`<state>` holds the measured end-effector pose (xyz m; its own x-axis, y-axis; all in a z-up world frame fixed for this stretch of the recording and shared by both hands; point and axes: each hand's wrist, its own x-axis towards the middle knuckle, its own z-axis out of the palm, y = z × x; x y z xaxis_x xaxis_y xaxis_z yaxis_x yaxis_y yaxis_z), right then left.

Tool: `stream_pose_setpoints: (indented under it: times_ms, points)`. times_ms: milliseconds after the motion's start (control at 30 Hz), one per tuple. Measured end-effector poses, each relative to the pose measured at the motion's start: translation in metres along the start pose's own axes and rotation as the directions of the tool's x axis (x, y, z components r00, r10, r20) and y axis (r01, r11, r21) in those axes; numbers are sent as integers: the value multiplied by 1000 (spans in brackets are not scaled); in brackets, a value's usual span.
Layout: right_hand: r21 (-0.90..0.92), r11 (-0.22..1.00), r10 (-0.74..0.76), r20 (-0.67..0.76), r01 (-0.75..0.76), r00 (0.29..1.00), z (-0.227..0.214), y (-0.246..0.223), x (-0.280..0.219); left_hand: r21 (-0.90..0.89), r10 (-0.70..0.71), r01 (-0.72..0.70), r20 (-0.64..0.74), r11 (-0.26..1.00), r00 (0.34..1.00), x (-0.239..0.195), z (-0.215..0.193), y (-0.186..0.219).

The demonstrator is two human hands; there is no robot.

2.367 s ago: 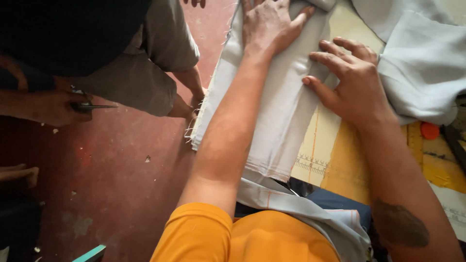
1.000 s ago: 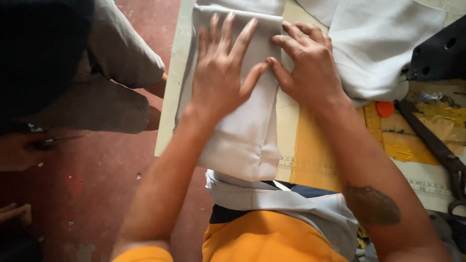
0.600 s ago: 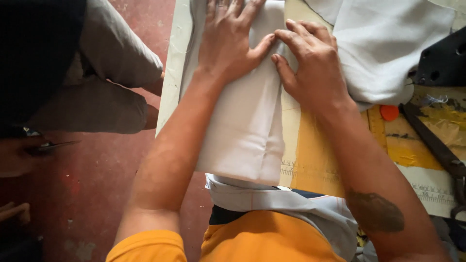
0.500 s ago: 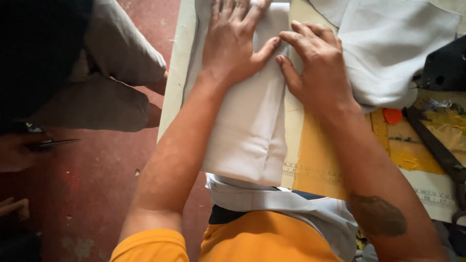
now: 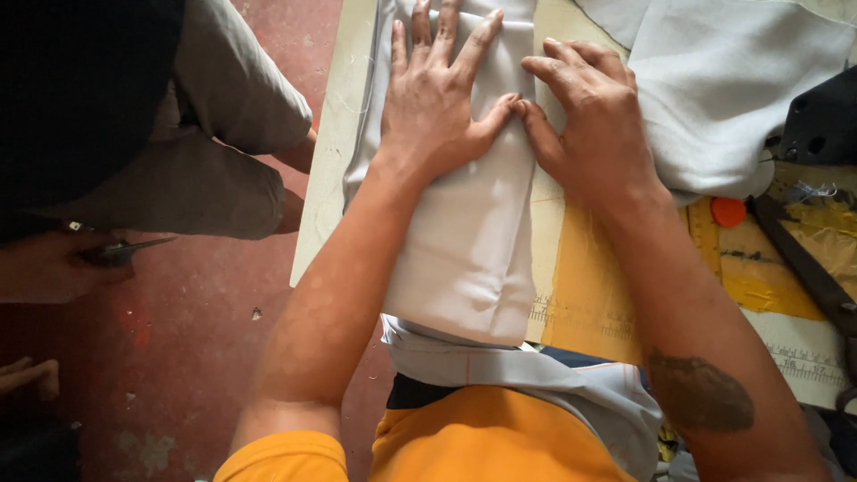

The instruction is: A person is smoothing out white fabric on a table, aligning it with pattern markings, and then cutting the fabric using large scissors.

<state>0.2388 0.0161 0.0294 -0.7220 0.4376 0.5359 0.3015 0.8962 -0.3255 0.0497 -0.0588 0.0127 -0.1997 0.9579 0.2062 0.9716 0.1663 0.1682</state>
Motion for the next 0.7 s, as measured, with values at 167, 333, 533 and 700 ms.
stream_pose_setpoints:
  times_ms: [167,333,533,700]
  points:
    - [49,999,-5,0,5,1000,-1,0,1,-24,2,-2,-8,1000,1000,-7,-4,4]
    - [56,998,18,12,-19,1000,0,0,0,-42,13,-15,-47,999,999,-15,-3,6]
    - [44,999,8,-28,-6,1000,0,0,5,-126,17,-21,-36,992,999,10,-18,7]
    - [52,998,24,11,-25,1000,-3,-5,5,-10,12,-12,75,1000,997,61,15,-8]
